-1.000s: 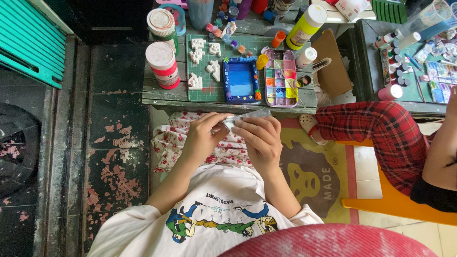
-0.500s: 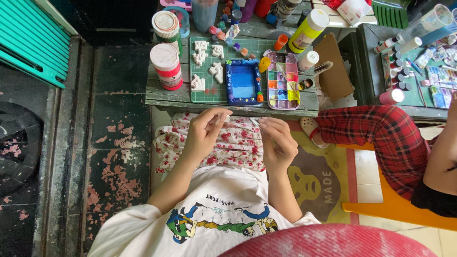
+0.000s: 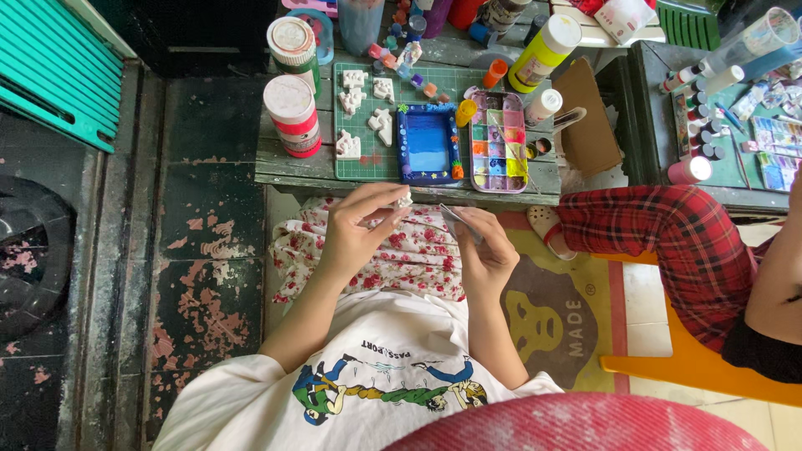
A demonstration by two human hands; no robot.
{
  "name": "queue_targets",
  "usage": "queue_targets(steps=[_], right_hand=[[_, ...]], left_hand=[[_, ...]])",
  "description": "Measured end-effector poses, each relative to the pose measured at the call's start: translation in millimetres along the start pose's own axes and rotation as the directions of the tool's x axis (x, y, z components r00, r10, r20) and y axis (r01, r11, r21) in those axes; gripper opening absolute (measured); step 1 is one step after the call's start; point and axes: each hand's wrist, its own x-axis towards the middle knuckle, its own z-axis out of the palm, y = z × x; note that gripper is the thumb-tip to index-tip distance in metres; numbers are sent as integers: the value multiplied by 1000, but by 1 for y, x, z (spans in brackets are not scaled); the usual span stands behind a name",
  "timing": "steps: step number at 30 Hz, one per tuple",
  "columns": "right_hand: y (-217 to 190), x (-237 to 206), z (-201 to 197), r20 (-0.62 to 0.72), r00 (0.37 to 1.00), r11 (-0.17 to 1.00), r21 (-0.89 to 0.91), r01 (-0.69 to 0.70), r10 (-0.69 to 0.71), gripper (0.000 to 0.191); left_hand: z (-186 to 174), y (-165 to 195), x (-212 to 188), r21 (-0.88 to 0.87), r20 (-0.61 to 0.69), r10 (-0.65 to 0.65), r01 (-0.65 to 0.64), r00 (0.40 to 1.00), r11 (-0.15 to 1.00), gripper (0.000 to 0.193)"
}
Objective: The person paints small white ceramic figurines and a blue rectangular frame with various colors using a paintbrush. They dip the brush into a palette, apply paint to the figurines, and then paint the frame's border and surface.
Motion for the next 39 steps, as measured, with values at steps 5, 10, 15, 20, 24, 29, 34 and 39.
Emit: queue_targets(steps=[5, 10, 15, 20, 24, 29, 34, 39], right_hand=[[4, -5, 11, 70, 997, 989, 141, -36, 26, 21], [15, -13, 12, 39, 964, 889, 381, -256, 261, 21], [8, -9, 1, -36, 941, 876, 378, -299, 336, 23], [-31, 9, -1, 159, 978, 984, -92, 153, -137, 21], [-59, 22, 7, 339, 880, 817, -363, 448, -332, 25], [-72, 29, 7, 439, 835, 758, -403, 513, -332, 23], [-69, 28, 4, 425, 845, 741, -441, 507, -326, 21], [-66, 31, 1, 459, 824, 756, -393, 524, -333, 20]], left_hand=[[2, -1, -1, 17, 97, -15, 14, 995, 1000, 39], [3, -4, -2, 14, 109, 32, -33, 994, 999, 39], [-1, -5, -3, 123, 81, 102, -112, 991, 986, 42], [-3, -3, -3, 168, 73, 134, -144, 988, 975, 45], [-4, -2, -3, 157, 81, 120, -131, 989, 979, 42], [-5, -3, -3, 179, 81, 96, -109, 992, 978, 35], [-5, -4, -6, 159, 83, 71, -84, 994, 984, 34], [-5, -7, -6, 124, 89, 22, -33, 996, 992, 34]])
